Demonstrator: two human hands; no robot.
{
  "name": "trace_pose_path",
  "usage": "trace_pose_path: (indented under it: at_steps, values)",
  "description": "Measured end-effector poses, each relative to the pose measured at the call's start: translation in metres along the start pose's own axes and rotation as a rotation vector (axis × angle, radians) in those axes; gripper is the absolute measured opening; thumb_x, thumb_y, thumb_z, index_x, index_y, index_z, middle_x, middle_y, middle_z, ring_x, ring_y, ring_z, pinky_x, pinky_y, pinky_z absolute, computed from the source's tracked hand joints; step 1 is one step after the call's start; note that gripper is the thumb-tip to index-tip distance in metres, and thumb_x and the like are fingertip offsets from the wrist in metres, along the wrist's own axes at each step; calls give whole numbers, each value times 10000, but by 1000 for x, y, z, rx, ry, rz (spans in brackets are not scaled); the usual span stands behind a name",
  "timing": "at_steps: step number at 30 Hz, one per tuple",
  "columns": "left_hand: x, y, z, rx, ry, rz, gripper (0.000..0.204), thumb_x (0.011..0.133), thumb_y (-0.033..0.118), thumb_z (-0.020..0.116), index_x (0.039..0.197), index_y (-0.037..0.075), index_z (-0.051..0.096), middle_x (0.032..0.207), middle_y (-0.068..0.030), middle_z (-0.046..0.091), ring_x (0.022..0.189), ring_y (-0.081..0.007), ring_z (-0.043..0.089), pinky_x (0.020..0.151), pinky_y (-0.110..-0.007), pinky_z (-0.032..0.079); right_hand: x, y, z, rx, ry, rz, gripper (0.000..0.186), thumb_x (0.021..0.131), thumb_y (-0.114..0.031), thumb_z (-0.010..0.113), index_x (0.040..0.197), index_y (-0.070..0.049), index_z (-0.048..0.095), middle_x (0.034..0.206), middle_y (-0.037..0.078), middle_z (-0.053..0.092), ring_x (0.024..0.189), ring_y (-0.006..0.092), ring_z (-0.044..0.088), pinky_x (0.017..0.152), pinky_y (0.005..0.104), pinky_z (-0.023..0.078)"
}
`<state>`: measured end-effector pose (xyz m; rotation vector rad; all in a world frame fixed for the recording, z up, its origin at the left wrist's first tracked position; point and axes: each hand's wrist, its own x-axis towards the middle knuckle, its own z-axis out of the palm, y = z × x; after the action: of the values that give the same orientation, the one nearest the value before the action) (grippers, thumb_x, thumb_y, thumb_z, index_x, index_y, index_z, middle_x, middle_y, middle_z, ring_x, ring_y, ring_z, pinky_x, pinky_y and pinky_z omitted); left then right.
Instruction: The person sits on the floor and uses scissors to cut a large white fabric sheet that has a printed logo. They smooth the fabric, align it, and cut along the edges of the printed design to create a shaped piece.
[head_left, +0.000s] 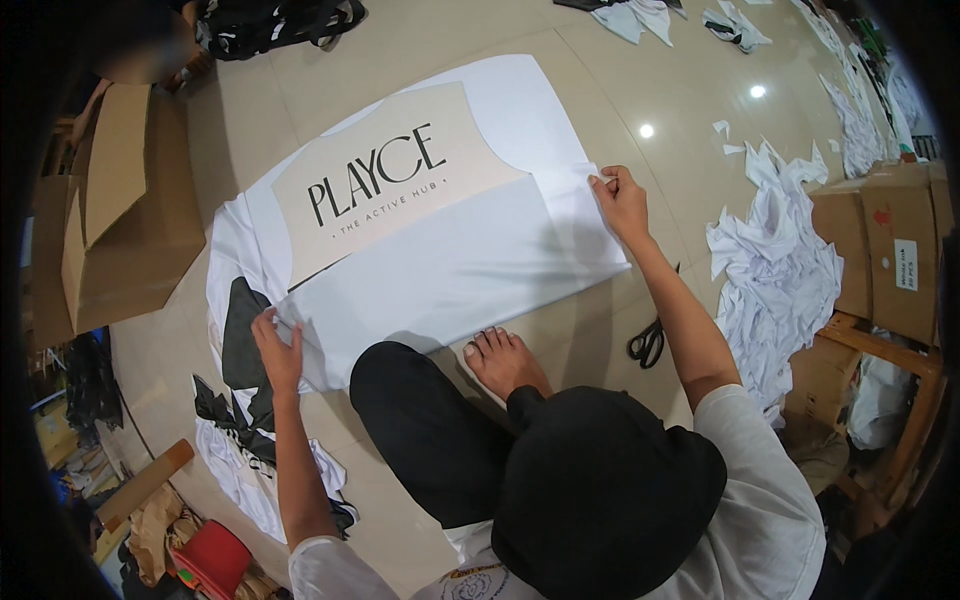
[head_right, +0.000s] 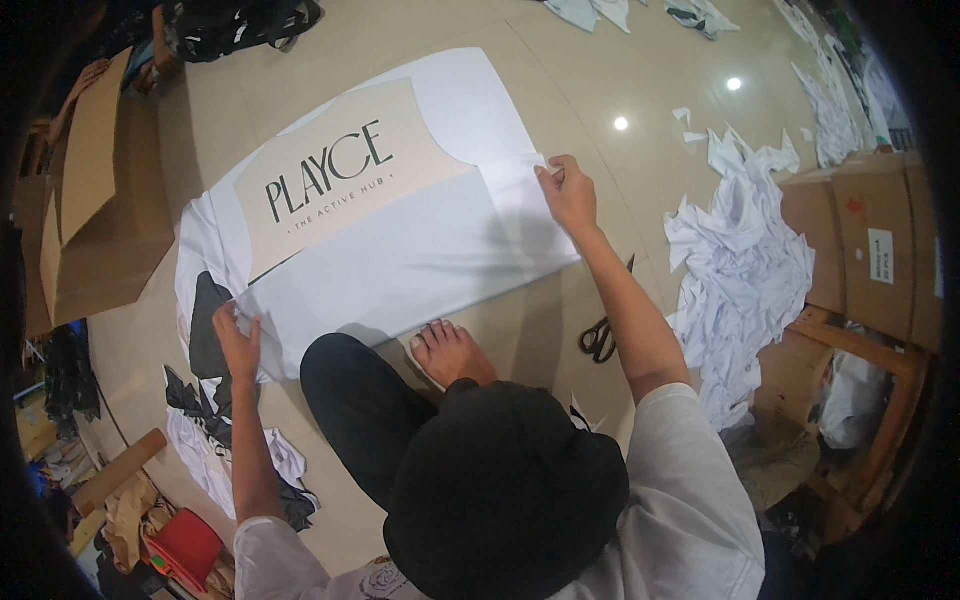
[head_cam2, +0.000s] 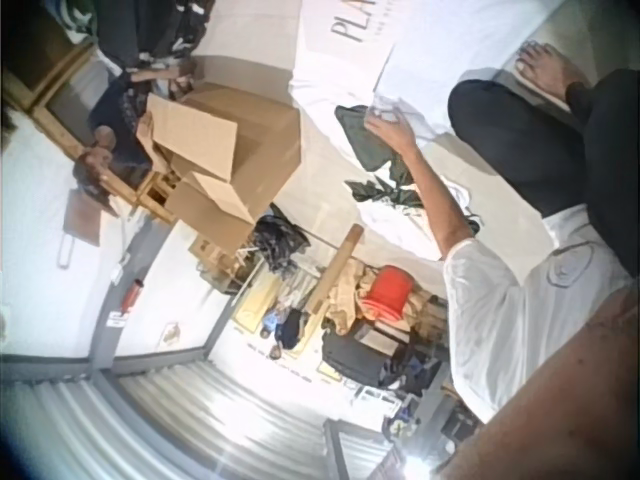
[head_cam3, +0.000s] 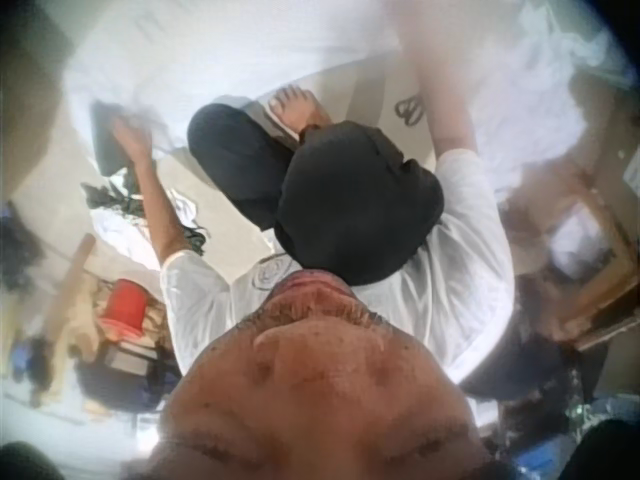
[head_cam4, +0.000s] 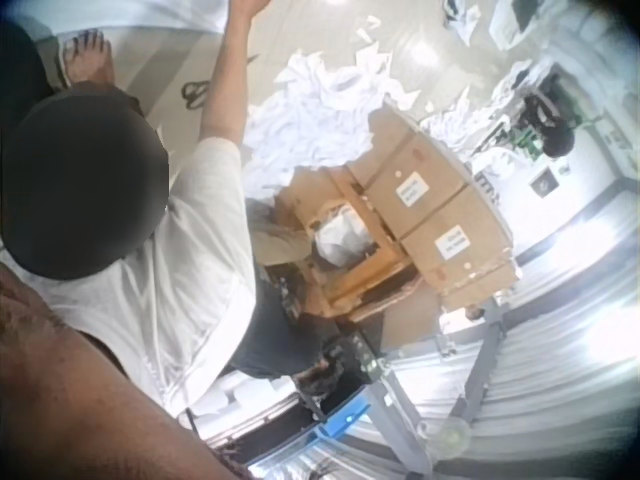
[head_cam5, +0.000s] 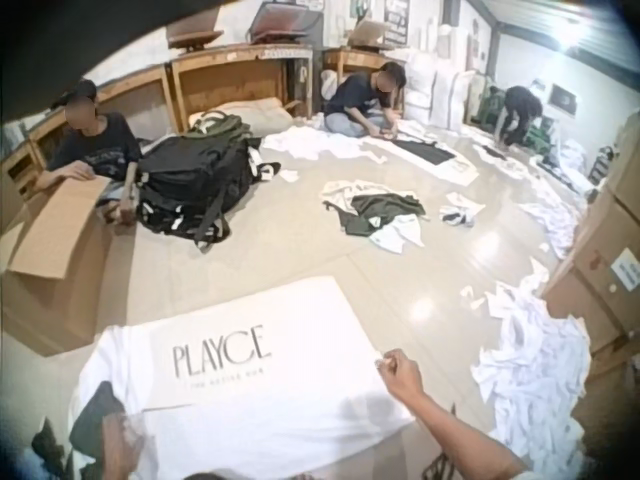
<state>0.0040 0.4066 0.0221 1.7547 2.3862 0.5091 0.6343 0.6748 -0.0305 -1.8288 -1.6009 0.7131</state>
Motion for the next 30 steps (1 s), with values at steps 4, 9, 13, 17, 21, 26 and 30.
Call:
trace_pose_path:
  at_steps: [4, 9, 13, 17, 21, 26, 30]
  values:
    - [-72, 35, 3, -65, -150, 100, 566, 851, 133, 868, 1309, -27, 576, 1283, -226, 594, 1240, -457, 582, 1102, -501, 466, -36, 0, -20, -116, -121, -19, 621, 918, -355, 882, 1342, 16, 623, 820, 126, 715, 751, 287, 709, 718, 418, 572]
    - [-143, 51, 18, -206, -223, 61, 499, 792, 22, 827, 1254, -10, 639, 1262, -218, 613, 1225, -449, 598, 1086, -473, 487, -81, 13, -42, -142, -200, 60, 646, 896, -275, 895, 1381, 18, 585, 809, 125, 692, 746, 292, 687, 727, 423, 566]
    - [-163, 37, 31, -91, -85, 77, 439, 847, -34, 726, 1281, -4, 672, 1226, -200, 664, 1204, -413, 627, 1031, -452, 517, -91, 35, -38, -52, -120, 3, 541, 932, -202, 849, 1363, 5, 595, 797, 131, 681, 724, 291, 676, 713, 425, 555]
    - [-163, 30, 41, -65, -65, 13, 329, 931, 18, 652, 1256, 25, 697, 1236, -164, 684, 1188, -377, 641, 1017, -453, 506, -93, 42, -37, -37, -83, 30, 462, 958, -175, 819, 1336, -7, 614, 787, 136, 675, 710, 298, 672, 705, 427, 546]
    - [-163, 29, 40, 11, -37, 36, 266, 970, 82, 637, 1225, 47, 701, 1242, -142, 690, 1187, -358, 644, 1028, -452, 485, -97, 35, -38, -62, -65, 26, 422, 966, -179, 815, 1307, -9, 635, 789, 140, 674, 711, 305, 673, 699, 434, 539]
    - [-163, 33, 35, 71, -55, 76, 244, 977, 100, 636, 1211, 57, 687, 1241, -133, 692, 1195, -349, 642, 1027, -462, 476, -104, 39, -41, -74, -45, -9, 395, 973, -181, 813, 1288, -10, 647, 800, 144, 682, 716, 307, 678, 699, 437, 541]
    - [-162, 36, 34, 63, -69, 68, 239, 980, 94, 628, 1210, 58, 678, 1239, -131, 693, 1194, -347, 643, 1014, -465, 476, -107, 40, -39, -17, -26, -5, 375, 973, -183, 815, 1265, -7, 658, 815, 141, 698, 717, 296, 681, 701, 430, 546]
